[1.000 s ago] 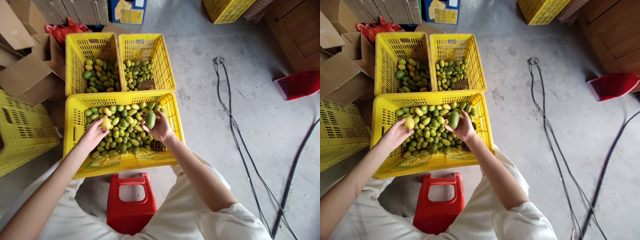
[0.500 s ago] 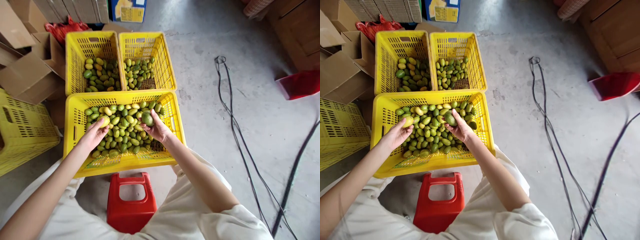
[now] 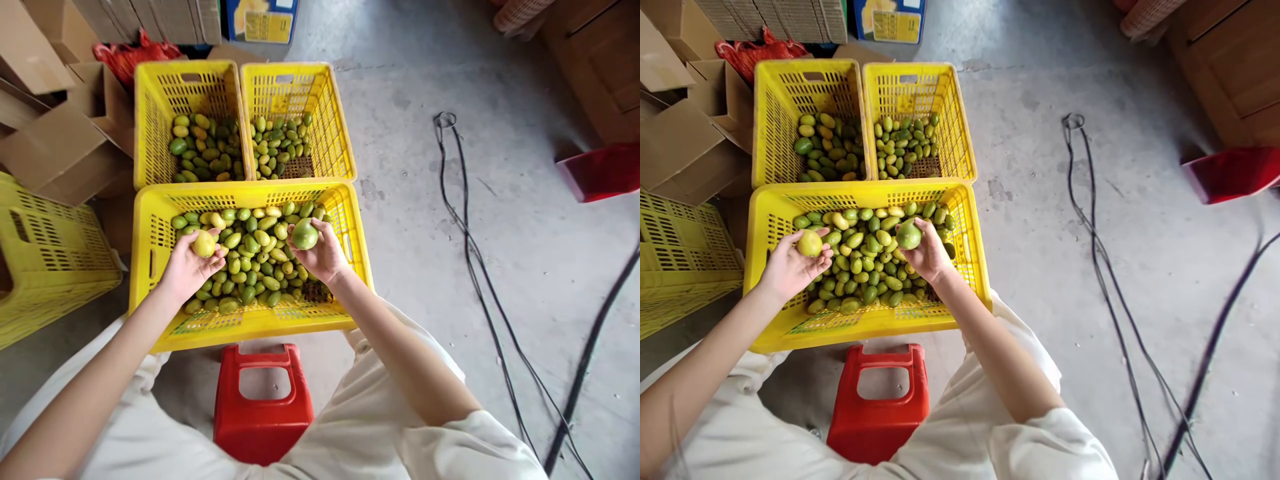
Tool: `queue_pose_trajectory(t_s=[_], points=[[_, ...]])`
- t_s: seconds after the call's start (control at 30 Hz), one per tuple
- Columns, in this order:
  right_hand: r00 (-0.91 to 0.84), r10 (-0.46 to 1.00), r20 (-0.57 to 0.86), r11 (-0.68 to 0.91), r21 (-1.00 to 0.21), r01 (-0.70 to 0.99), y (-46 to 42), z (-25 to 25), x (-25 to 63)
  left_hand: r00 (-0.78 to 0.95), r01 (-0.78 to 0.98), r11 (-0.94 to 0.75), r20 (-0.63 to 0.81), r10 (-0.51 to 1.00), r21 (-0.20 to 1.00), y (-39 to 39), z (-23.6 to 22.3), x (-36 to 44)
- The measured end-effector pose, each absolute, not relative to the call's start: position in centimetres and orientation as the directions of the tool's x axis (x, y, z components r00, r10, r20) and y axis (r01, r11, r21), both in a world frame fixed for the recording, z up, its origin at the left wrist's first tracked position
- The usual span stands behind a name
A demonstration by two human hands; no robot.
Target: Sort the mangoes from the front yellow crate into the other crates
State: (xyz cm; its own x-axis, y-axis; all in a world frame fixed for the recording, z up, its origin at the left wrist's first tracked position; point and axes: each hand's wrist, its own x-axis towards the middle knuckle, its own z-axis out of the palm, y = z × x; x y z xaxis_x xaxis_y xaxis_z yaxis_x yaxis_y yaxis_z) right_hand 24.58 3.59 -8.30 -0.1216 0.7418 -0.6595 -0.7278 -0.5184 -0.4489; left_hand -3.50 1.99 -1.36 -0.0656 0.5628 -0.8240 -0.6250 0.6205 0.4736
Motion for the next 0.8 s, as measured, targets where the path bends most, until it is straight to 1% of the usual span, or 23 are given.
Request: queue_pose_trajectory(t_s=[0.1, 0.2, 0.4, 0.5, 0.67, 0.8], points=[[-0.193, 0.714, -0.673, -0.556, -0.378, -0.740, 3.5, -7.8, 24.4, -0.038, -0.607, 0.627, -0.806, 0.590, 0.488, 1.7, -2.0, -3.7], [-0.291, 0.703, -0.649, -0.599, -0.319, -0.735, 3.4, -7.4, 24.7, -0.022, -0.590, 0.618, -0.775, 0.632, 0.520, 1.6, -3.0, -4.2], [-0.481, 0.614, -0.626, -0.720, -0.196, -0.665, 3.2, -7.7, 25.4, 0.039, -0.587, 0.617, -0.743, 0.669, 0.525, 1.5, -4.0, -4.7], [-0.480, 0.608, -0.632, -0.728, -0.203, -0.655, 3.1, -7.5, 25.1, 0.030, -0.583, 0.608, -0.734, 0.679, 0.538, 1.2, -4.0, -4.5], [-0.414, 0.603, -0.681, -0.712, -0.227, -0.664, 2.8, -6.5, 24.5, 0.043, -0.545, 0.602, -0.698, 0.715, 0.584, 0.5, -3.8, -4.3], [-0.375, 0.640, -0.670, -0.692, -0.292, -0.660, 2.6, -6.4, 24.3, 0.063, -0.527, 0.598, -0.674, 0.736, 0.604, 0.2, -3.9, -4.4]])
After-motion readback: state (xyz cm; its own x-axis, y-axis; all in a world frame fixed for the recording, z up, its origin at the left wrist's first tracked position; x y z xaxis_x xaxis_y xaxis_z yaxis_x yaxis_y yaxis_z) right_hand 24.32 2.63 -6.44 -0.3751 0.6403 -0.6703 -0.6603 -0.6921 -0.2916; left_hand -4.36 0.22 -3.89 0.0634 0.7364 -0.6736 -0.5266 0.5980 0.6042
